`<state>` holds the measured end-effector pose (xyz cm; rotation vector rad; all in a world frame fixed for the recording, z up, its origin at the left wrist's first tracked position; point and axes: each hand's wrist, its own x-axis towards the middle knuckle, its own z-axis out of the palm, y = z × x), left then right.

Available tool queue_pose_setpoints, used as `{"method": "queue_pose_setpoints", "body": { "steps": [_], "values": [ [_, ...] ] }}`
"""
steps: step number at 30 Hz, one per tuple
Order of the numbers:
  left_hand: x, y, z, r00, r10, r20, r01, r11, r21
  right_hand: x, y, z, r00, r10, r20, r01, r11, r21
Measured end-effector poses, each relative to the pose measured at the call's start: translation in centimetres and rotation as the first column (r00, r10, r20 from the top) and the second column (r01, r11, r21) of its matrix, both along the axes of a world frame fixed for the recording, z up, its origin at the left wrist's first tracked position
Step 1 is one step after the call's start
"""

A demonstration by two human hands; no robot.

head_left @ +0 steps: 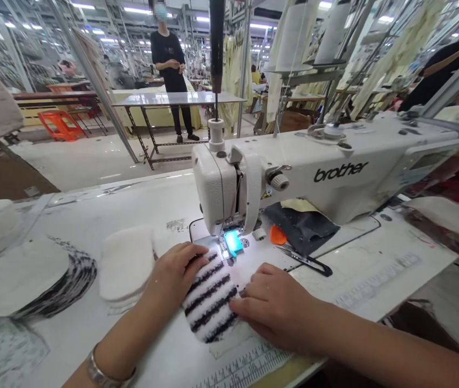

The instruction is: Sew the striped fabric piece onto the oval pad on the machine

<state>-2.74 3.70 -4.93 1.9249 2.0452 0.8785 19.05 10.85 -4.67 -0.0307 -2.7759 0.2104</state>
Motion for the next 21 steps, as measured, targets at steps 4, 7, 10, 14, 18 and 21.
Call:
{"method": "queue_pose_setpoints", "body": {
  "steps": [4,7,10,14,18,21],
  "values": [
    [-0.1,0.0,-0.2,1.000,-0.007,0.006,0.006,1.000,0.030,-0.7,0.1,0.0,0.998,0.032,0.059,-0.034,0.999,0.038],
    [-0.1,0.0,-0.4,1.000,-0.021,0.003,0.020,0.998,0.066,-0.8,0.0,-0.2,0.997,0.038,0.060,-0.039,0.999,0.021],
    [-0.2,0.0,-0.5,0.999,-0.036,0.004,0.035,0.996,0.085,-0.8,0.0,-0.5,0.999,0.036,0.030,-0.036,0.999,0.006],
    [-0.1,0.3,-0.5,1.000,-0.021,0.010,0.020,0.997,0.080,-0.5,-0.1,-0.5,0.997,0.027,-0.068,-0.029,0.999,-0.023],
    [-0.3,0.5,-0.4,1.000,0.019,0.004,-0.019,0.999,0.049,-0.7,0.0,-0.7,0.998,0.011,-0.056,-0.014,0.999,-0.042],
    [-0.5,-0.2,-0.7,1.000,0.010,-0.017,-0.009,0.999,0.041,-1.0,0.0,-1.1,0.999,-0.028,0.028,0.028,0.999,-0.018]
  ]
}}
